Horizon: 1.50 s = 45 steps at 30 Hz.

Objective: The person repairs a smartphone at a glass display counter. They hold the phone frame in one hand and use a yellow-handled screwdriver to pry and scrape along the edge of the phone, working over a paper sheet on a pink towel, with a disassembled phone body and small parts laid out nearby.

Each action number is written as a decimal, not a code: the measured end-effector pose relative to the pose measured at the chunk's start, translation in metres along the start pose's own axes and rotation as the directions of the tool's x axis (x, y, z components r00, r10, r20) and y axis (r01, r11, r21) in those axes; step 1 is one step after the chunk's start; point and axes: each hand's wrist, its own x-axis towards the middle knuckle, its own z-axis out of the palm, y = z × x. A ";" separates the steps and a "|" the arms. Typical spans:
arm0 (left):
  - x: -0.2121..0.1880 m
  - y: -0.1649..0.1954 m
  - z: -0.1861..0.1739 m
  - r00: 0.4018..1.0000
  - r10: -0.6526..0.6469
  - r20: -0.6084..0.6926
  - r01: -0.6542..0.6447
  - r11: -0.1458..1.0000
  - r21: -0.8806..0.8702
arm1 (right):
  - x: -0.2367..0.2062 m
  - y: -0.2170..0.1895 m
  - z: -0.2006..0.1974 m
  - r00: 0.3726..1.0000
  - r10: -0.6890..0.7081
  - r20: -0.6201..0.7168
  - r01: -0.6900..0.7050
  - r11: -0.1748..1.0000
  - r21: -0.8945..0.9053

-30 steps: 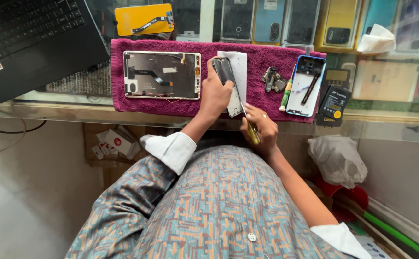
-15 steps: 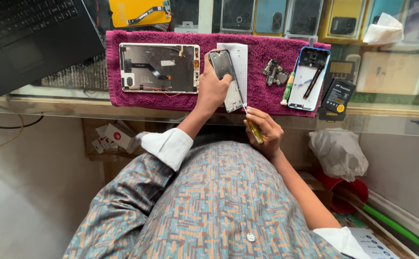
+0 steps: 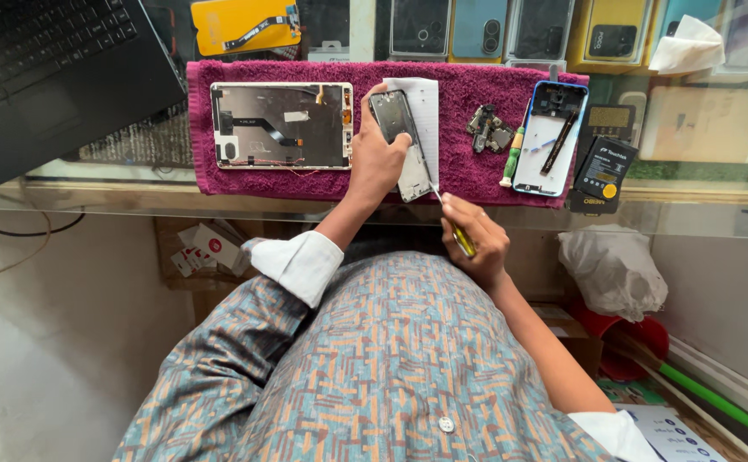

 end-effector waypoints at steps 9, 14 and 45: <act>-0.001 0.000 0.001 1.000 0.020 -0.008 -0.019 0.999 0.041 | 0.002 0.002 -0.001 1.000 -0.029 0.007 0.029 0.999 0.039; -0.002 0.001 0.002 1.000 -0.001 -0.012 0.001 1.000 -0.022 | 0.002 0.007 0.002 0.999 -0.050 0.018 0.050 0.998 0.046; 0.000 -0.002 0.003 0.992 0.113 -0.048 -0.115 0.992 -0.052 | 0.011 0.017 0.008 0.986 -0.168 0.023 0.168 0.986 -0.008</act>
